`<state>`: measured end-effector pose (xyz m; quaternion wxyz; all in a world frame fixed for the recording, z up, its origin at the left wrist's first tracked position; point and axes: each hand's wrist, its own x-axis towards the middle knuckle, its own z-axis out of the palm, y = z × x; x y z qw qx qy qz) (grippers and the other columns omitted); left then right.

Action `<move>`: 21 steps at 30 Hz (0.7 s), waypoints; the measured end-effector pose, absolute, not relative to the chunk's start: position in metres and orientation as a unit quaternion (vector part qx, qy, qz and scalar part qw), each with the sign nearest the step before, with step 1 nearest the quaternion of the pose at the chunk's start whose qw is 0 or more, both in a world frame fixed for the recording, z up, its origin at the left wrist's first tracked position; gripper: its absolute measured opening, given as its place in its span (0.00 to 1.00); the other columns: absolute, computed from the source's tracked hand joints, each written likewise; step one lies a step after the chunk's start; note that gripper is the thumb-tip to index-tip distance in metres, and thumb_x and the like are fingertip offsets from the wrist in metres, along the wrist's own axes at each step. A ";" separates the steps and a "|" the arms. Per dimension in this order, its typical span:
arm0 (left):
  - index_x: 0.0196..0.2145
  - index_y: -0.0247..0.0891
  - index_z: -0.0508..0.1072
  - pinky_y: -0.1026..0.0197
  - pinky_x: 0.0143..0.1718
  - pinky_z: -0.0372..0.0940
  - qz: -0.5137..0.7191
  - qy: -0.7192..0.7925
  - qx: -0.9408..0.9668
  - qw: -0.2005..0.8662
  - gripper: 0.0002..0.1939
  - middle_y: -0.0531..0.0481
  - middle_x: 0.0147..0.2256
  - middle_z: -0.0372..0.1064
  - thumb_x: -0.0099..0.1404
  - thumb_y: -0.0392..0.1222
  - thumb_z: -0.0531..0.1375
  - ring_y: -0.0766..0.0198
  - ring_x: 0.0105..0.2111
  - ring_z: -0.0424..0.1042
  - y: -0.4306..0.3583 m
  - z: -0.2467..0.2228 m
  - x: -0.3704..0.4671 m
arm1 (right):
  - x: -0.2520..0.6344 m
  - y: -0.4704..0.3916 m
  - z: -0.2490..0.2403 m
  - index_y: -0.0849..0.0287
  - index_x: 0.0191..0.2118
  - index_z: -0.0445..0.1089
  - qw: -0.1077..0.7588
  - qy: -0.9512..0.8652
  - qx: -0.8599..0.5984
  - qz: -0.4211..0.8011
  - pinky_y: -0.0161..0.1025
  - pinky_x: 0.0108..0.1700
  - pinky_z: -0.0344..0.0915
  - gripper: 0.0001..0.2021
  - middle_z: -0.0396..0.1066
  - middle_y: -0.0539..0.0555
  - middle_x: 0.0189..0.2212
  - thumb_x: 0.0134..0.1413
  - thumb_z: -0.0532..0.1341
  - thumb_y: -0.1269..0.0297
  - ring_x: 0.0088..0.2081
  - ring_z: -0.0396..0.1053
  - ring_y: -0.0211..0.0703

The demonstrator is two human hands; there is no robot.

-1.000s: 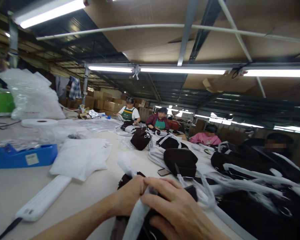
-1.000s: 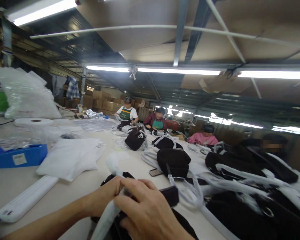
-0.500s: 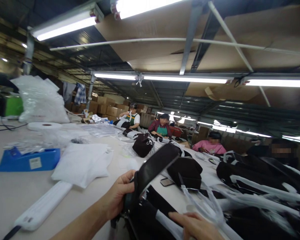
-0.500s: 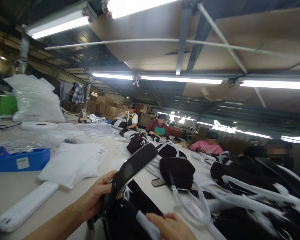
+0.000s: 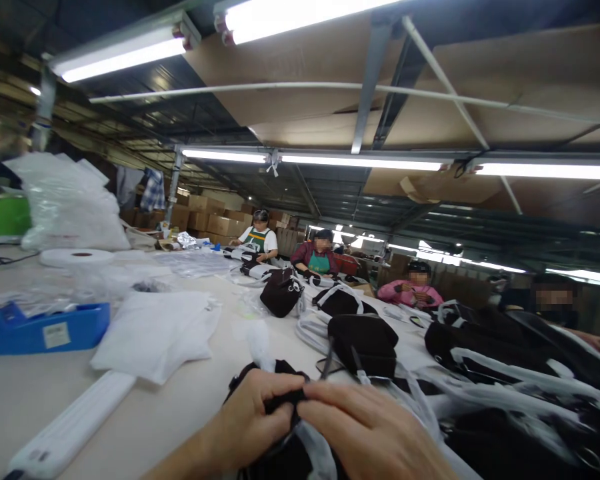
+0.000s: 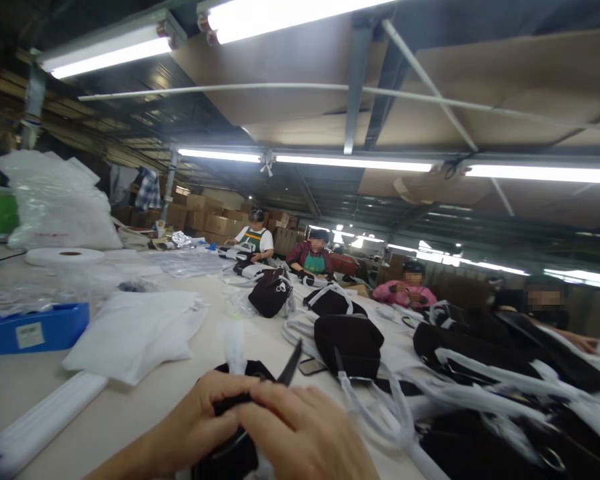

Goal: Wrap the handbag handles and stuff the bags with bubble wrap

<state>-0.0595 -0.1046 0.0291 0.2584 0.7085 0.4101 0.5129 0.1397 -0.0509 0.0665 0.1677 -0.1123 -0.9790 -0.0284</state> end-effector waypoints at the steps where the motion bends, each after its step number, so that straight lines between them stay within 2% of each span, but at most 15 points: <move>1: 0.37 0.36 0.80 0.60 0.44 0.65 0.514 0.383 0.709 0.293 0.14 0.49 0.35 0.77 0.58 0.33 0.55 0.57 0.37 0.73 -0.105 0.031 -0.061 | 0.137 -0.050 0.073 0.49 0.51 0.70 0.173 -0.979 -0.084 -0.065 0.34 0.41 0.65 0.15 0.74 0.52 0.51 0.64 0.53 0.72 0.41 0.72 0.40; 3: 0.38 0.36 0.80 0.59 0.46 0.65 0.531 0.335 0.688 0.364 0.15 0.50 0.36 0.77 0.55 0.32 0.56 0.57 0.38 0.73 -0.103 0.033 -0.063 | 0.128 -0.044 0.081 0.49 0.52 0.68 0.171 -0.974 -0.018 -0.147 0.37 0.42 0.63 0.15 0.69 0.52 0.57 0.65 0.52 0.73 0.43 0.70 0.42; 6: 0.38 0.36 0.79 0.61 0.44 0.64 0.526 0.300 0.659 0.447 0.20 0.52 0.36 0.76 0.47 0.29 0.56 0.59 0.38 0.72 -0.099 0.031 -0.069 | 0.113 -0.032 0.077 0.54 0.39 0.70 0.188 -0.959 0.017 -0.212 0.37 0.33 0.59 0.11 0.74 0.51 0.47 0.68 0.51 0.71 0.33 0.67 0.39; 9: 0.31 0.35 0.78 0.68 0.32 0.61 0.513 0.330 0.636 0.473 0.16 0.55 0.27 0.73 0.44 0.28 0.56 0.66 0.29 0.68 -0.099 0.023 -0.082 | 0.106 -0.025 0.065 0.56 0.30 0.66 0.197 -0.956 0.047 -0.214 0.39 0.29 0.53 0.16 0.73 0.49 0.37 0.69 0.48 0.69 0.28 0.62 0.38; 11: 0.28 0.35 0.78 0.70 0.24 0.55 0.549 0.348 0.581 0.490 0.12 0.55 0.23 0.71 0.44 0.30 0.60 0.70 0.23 0.63 -0.100 0.015 -0.096 | 0.109 -0.022 0.058 0.56 0.30 0.64 0.184 -0.962 0.068 -0.189 0.39 0.28 0.52 0.13 0.72 0.48 0.34 0.68 0.51 0.68 0.28 0.62 0.38; 13: 0.26 0.35 0.76 0.71 0.20 0.53 0.629 0.327 0.493 0.505 0.08 0.54 0.20 0.70 0.44 0.33 0.63 0.71 0.19 0.61 -0.101 0.006 -0.112 | 0.116 -0.018 0.049 0.56 0.31 0.64 0.174 -0.973 0.030 -0.148 0.38 0.29 0.53 0.09 0.71 0.48 0.31 0.64 0.57 0.68 0.29 0.64 0.38; 15: 0.26 0.37 0.74 0.70 0.21 0.55 0.719 0.284 0.394 0.498 0.08 0.55 0.19 0.69 0.45 0.36 0.67 0.70 0.18 0.63 -0.098 -0.006 -0.126 | 0.124 -0.013 0.040 0.56 0.30 0.64 0.154 -0.983 -0.042 -0.088 0.35 0.30 0.55 0.08 0.70 0.48 0.31 0.58 0.61 0.71 0.30 0.66 0.37; 17: 0.27 0.39 0.72 0.68 0.24 0.61 0.787 0.259 0.308 0.468 0.12 0.56 0.19 0.68 0.45 0.40 0.71 0.67 0.20 0.66 -0.092 -0.018 -0.136 | 0.130 -0.010 0.034 0.56 0.29 0.63 0.125 -0.988 -0.088 -0.017 0.33 0.30 0.56 0.09 0.70 0.47 0.31 0.54 0.63 0.75 0.30 0.67 0.36; 21: 0.28 0.41 0.69 0.63 0.32 0.66 0.826 0.284 0.233 0.427 0.18 0.58 0.22 0.68 0.46 0.43 0.74 0.66 0.24 0.68 -0.078 -0.037 -0.140 | 0.126 -0.014 0.049 0.56 0.30 0.61 0.134 -0.984 -0.109 0.046 0.32 0.32 0.58 0.09 0.68 0.48 0.30 0.56 0.61 0.74 0.32 0.67 0.37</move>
